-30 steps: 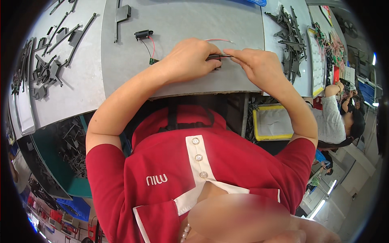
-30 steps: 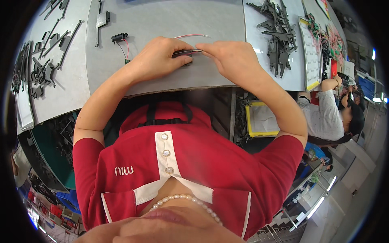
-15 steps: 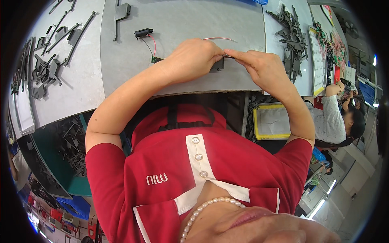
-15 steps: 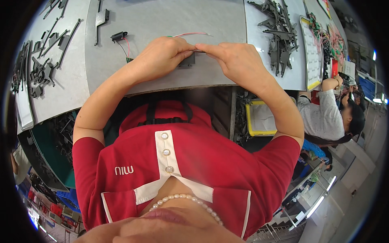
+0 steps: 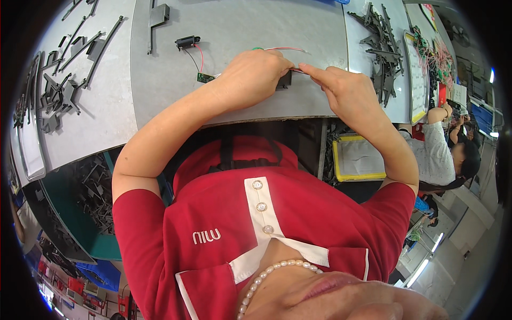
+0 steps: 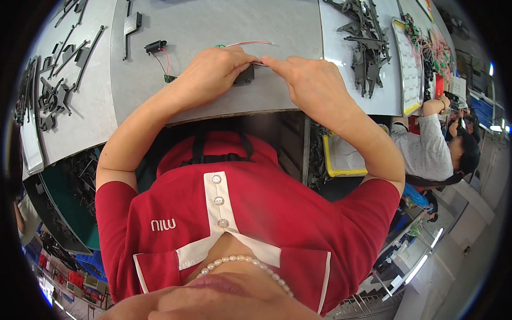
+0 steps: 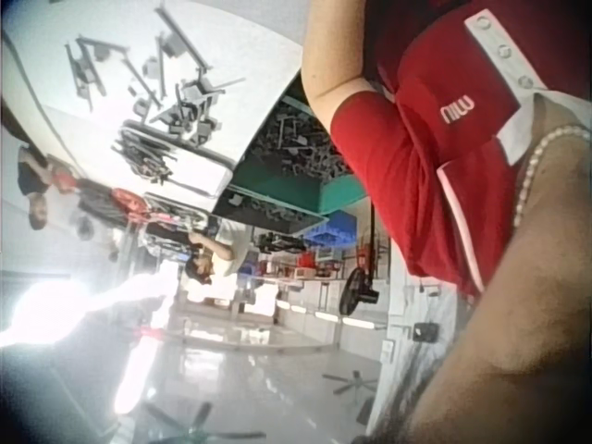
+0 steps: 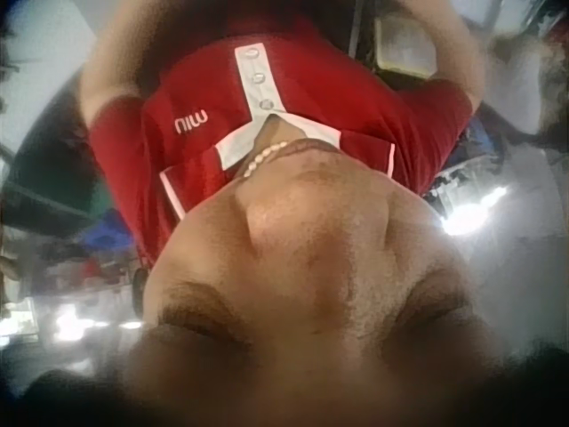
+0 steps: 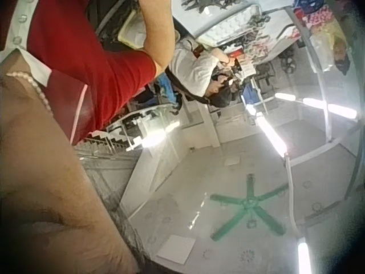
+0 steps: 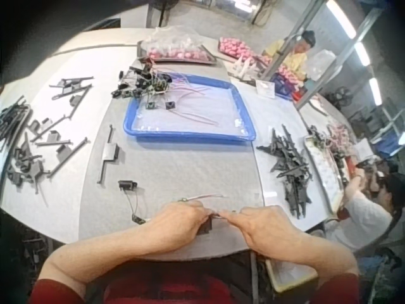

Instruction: Assembling small electronic components and plastic housings using a screwdriver at a workshop bench.

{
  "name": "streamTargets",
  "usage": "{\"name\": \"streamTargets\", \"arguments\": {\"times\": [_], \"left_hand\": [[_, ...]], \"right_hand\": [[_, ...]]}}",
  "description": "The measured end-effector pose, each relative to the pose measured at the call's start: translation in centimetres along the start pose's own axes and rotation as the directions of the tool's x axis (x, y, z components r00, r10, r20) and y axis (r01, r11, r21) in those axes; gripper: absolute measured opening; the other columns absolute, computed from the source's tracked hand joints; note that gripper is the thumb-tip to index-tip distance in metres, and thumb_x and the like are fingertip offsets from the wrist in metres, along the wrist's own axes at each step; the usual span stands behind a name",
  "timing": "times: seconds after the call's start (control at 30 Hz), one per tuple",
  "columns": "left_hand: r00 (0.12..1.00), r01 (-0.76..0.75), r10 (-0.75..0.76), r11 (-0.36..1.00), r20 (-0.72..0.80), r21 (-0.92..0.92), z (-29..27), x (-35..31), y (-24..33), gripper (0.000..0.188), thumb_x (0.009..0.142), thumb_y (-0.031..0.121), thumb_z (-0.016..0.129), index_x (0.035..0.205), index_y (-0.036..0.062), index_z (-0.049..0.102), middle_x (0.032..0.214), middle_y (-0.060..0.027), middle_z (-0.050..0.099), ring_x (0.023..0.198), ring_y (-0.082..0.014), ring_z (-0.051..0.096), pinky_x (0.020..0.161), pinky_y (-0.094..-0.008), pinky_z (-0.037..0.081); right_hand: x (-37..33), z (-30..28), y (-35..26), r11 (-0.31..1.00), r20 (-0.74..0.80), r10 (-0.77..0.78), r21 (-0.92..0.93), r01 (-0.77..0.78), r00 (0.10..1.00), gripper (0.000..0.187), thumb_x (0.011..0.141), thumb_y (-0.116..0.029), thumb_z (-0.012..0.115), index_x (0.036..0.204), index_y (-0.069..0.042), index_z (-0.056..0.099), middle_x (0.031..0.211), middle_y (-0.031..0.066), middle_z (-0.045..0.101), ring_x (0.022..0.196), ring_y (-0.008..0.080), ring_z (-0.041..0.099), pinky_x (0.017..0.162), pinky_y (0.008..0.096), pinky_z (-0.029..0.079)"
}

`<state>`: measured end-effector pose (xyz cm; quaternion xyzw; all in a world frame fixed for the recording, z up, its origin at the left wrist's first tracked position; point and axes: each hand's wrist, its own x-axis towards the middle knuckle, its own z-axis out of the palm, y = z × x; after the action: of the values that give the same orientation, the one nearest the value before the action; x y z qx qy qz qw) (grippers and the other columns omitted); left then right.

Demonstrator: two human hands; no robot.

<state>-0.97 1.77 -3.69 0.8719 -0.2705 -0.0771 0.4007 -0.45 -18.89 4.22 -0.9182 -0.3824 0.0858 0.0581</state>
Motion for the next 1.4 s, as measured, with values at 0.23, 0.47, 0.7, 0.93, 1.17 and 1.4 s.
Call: {"name": "streamTargets", "arguments": {"times": [0.23, 0.47, 0.7, 0.93, 1.17, 1.4], "left_hand": [[1.000, -0.023, 0.022, 0.999, -0.020, -0.042, 0.0, -0.1, 0.0, 0.022, 0.090, 0.009, 0.048, 0.103, 0.0015, 0.064, 0.094, -0.0162, 0.064, 0.086, -0.0350, 0.058, 0.075, -0.0410, 0.046], [0.999, -0.012, 0.011, 0.999, -0.032, -0.035, 0.1, -0.1, 0.2, 0.022, 0.088, 0.008, 0.050, 0.102, 0.0010, 0.065, 0.092, -0.0166, 0.065, 0.086, -0.0349, 0.059, 0.074, -0.0409, 0.046], [0.999, 0.024, -0.024, 1.000, -0.026, -0.016, 0.2, -0.1, 0.3, 0.021, 0.087, 0.007, 0.052, 0.101, 0.0012, 0.066, 0.093, -0.0166, 0.065, 0.086, -0.0353, 0.060, 0.074, -0.0415, 0.047], [0.999, 0.022, -0.023, 0.999, -0.043, -0.026, 0.4, -0.1, 0.0, 0.021, 0.085, 0.007, 0.054, 0.101, 0.0030, 0.066, 0.093, -0.0163, 0.065, 0.087, -0.0353, 0.060, 0.075, -0.0411, 0.047], [0.996, 0.023, -0.030, 0.997, -0.084, -0.077, 0.6, -0.1, -0.1, 0.021, 0.081, 0.005, 0.055, 0.097, 0.0037, 0.069, 0.086, -0.0176, 0.065, 0.082, -0.0359, 0.061, 0.072, -0.0434, 0.047], [0.998, 0.000, -0.011, 0.983, -0.064, -0.182, -0.3, -0.2, 0.4, 0.020, 0.083, 0.005, 0.056, 0.100, 0.0022, 0.067, 0.092, -0.0169, 0.066, 0.084, -0.0345, 0.062, 0.075, -0.0405, 0.048]], "right_hand": [[0.4, 0.1, -0.1, 0.997, 0.030, 0.003, -0.072, -0.001, 1.000, 0.037, 0.081, -0.005, 0.051, 0.115, -0.013, 0.062, 0.074, 0.0105, 0.063, 0.063, 0.0295, 0.062, 0.055, 0.0395, 0.050], [1.0, -0.4, -0.6, 0.988, 0.096, 0.032, -0.153, -0.017, 0.995, 0.040, 0.078, -0.004, 0.052, 0.114, -0.014, 0.064, 0.070, 0.0130, 0.064, 0.062, 0.0306, 0.063, 0.056, 0.0399, 0.051], [2.7, -2.3, -2.5, 0.958, 0.236, 0.096, -0.286, -0.025, 0.967, 0.030, 0.074, -0.004, 0.055, 0.101, -0.009, 0.068, 0.073, 0.0151, 0.065, 0.066, 0.0305, 0.065, 0.059, 0.0401, 0.052], [3.7, -1.8, -5.2, 0.849, 0.304, 0.017, -0.507, 0.147, 0.953, 0.006, 0.070, -0.007, 0.063, 0.073, -0.005, 0.068, 0.076, 0.0096, 0.067, 0.072, 0.0233, 0.068, 0.060, 0.0340, 0.053], [2.9, -3.9, -3.4, 0.852, 0.220, -0.030, -0.505, 0.140, 0.975, 0.014, 0.074, -0.010, 0.061, 0.086, -0.007, 0.067, 0.076, 0.0088, 0.065, 0.072, 0.0231, 0.067, 0.057, 0.0335, 0.051], [1.0, -1.7, 0.4, 0.970, -0.067, 0.142, 0.208, -0.126, 0.988, 0.026, 0.088, -0.021, 0.058, 0.110, -0.007, 0.064, 0.081, 0.0103, 0.064, 0.072, 0.0241, 0.062, 0.063, 0.0330, 0.048]]}}
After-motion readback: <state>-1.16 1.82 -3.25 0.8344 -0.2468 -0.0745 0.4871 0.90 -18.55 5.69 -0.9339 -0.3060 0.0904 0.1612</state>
